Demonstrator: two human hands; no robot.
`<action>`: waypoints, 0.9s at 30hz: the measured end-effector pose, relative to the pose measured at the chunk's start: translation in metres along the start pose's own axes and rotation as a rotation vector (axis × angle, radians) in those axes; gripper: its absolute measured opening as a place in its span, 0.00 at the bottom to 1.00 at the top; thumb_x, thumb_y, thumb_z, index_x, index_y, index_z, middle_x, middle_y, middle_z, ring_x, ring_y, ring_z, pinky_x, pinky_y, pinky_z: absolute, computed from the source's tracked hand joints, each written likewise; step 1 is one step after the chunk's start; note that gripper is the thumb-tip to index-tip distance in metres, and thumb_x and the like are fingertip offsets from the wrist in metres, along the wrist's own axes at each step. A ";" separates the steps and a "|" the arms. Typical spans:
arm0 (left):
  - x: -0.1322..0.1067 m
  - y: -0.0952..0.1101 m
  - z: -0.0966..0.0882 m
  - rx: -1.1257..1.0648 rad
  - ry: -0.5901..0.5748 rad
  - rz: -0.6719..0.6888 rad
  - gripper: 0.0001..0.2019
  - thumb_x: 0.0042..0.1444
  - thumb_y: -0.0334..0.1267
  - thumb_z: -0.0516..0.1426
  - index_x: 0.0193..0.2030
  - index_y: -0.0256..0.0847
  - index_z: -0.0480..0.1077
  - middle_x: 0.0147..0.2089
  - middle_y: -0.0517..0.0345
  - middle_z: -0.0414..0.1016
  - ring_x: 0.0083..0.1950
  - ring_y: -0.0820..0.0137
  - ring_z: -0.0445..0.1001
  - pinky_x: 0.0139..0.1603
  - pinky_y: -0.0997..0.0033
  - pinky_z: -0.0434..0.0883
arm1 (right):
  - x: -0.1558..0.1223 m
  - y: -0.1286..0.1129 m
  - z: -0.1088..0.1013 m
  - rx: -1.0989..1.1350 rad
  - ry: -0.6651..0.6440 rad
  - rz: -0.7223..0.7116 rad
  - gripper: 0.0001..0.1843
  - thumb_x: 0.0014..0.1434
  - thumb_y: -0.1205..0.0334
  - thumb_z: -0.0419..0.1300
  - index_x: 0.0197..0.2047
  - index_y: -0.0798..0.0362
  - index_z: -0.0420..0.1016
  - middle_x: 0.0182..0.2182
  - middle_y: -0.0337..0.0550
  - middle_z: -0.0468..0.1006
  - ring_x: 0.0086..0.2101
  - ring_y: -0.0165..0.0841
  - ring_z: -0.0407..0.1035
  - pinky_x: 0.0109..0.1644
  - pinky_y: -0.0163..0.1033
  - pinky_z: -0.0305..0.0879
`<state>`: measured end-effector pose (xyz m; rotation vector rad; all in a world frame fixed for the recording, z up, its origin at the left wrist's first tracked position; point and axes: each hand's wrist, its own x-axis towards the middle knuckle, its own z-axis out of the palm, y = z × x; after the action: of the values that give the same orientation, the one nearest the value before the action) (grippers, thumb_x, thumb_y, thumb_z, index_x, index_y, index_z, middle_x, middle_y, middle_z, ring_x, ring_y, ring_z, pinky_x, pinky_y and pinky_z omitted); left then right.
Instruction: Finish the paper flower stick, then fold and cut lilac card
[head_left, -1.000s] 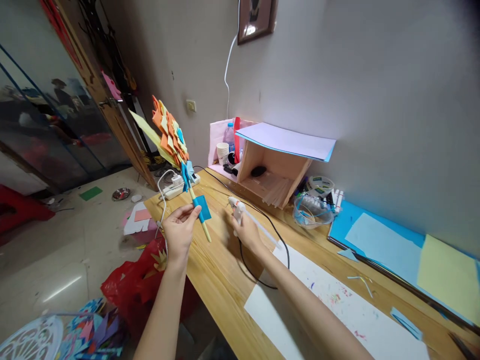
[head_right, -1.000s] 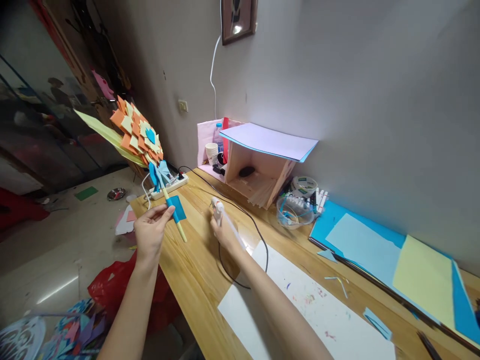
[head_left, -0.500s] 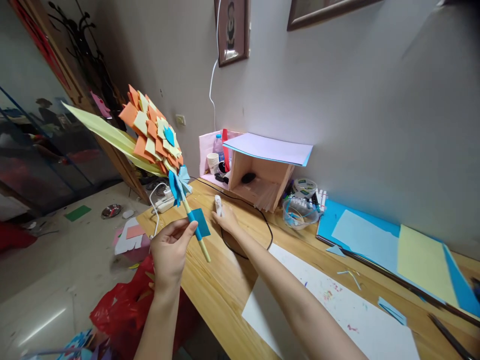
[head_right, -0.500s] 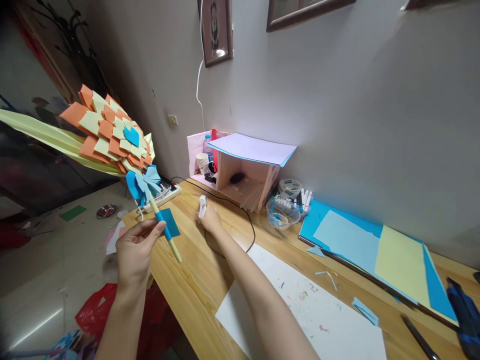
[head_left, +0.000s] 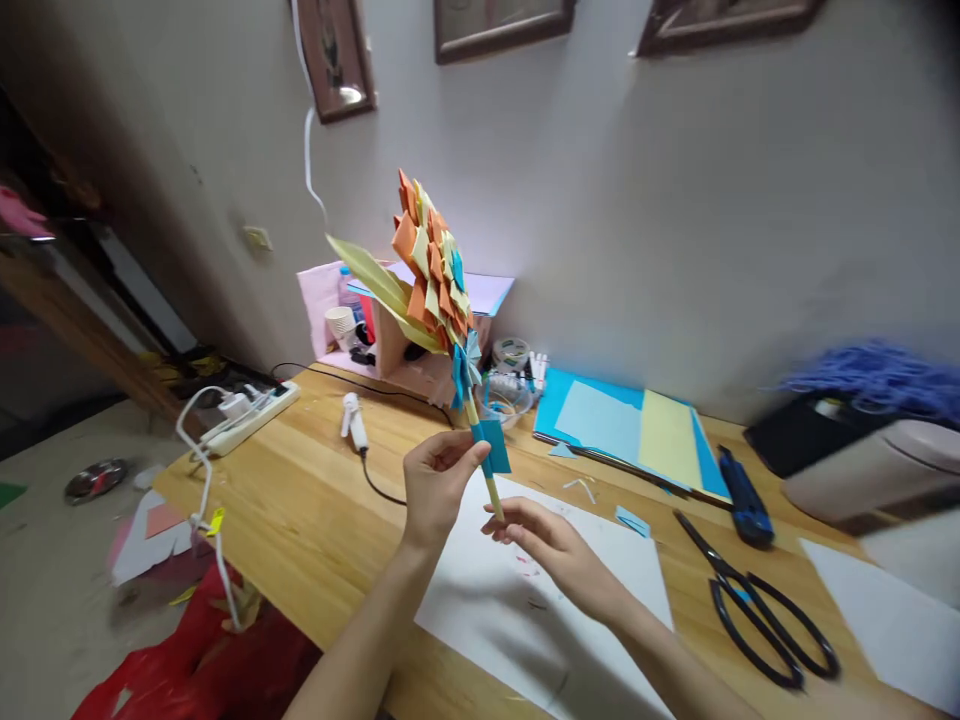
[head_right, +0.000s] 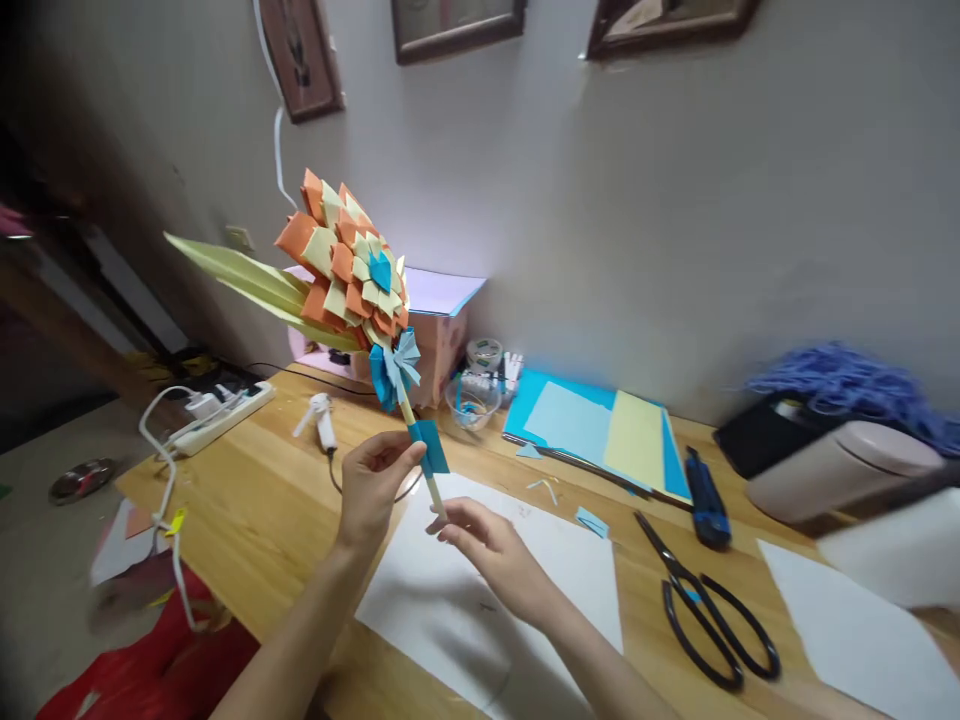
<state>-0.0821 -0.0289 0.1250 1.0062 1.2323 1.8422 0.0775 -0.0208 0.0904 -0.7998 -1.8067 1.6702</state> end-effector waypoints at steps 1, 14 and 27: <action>0.001 -0.005 0.013 -0.032 -0.031 -0.012 0.09 0.42 0.38 0.64 0.31 0.36 0.75 0.31 0.54 0.79 0.33 0.68 0.77 0.36 0.71 0.75 | -0.008 0.003 -0.002 0.011 0.077 -0.001 0.16 0.62 0.53 0.50 0.47 0.53 0.69 0.35 0.46 0.75 0.37 0.35 0.69 0.43 0.42 0.64; 0.007 -0.023 0.094 -0.118 -0.202 -0.053 0.11 0.43 0.38 0.65 0.34 0.37 0.76 0.34 0.54 0.79 0.36 0.69 0.77 0.39 0.72 0.74 | -0.016 0.009 -0.032 0.181 0.458 -0.084 0.14 0.62 0.52 0.49 0.37 0.53 0.66 0.18 0.31 0.58 0.19 0.24 0.52 0.22 0.31 0.49; 0.023 -0.026 0.091 -0.097 -0.357 -0.117 0.10 0.45 0.38 0.64 0.35 0.38 0.77 0.34 0.55 0.79 0.36 0.70 0.76 0.39 0.74 0.74 | -0.012 0.011 -0.038 0.174 0.439 -0.133 0.13 0.63 0.54 0.48 0.37 0.54 0.65 0.20 0.33 0.57 0.23 0.26 0.53 0.29 0.34 0.49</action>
<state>-0.0095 0.0354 0.1276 1.1253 0.9573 1.5358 0.1138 -0.0036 0.0820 -0.8679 -1.3636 1.4102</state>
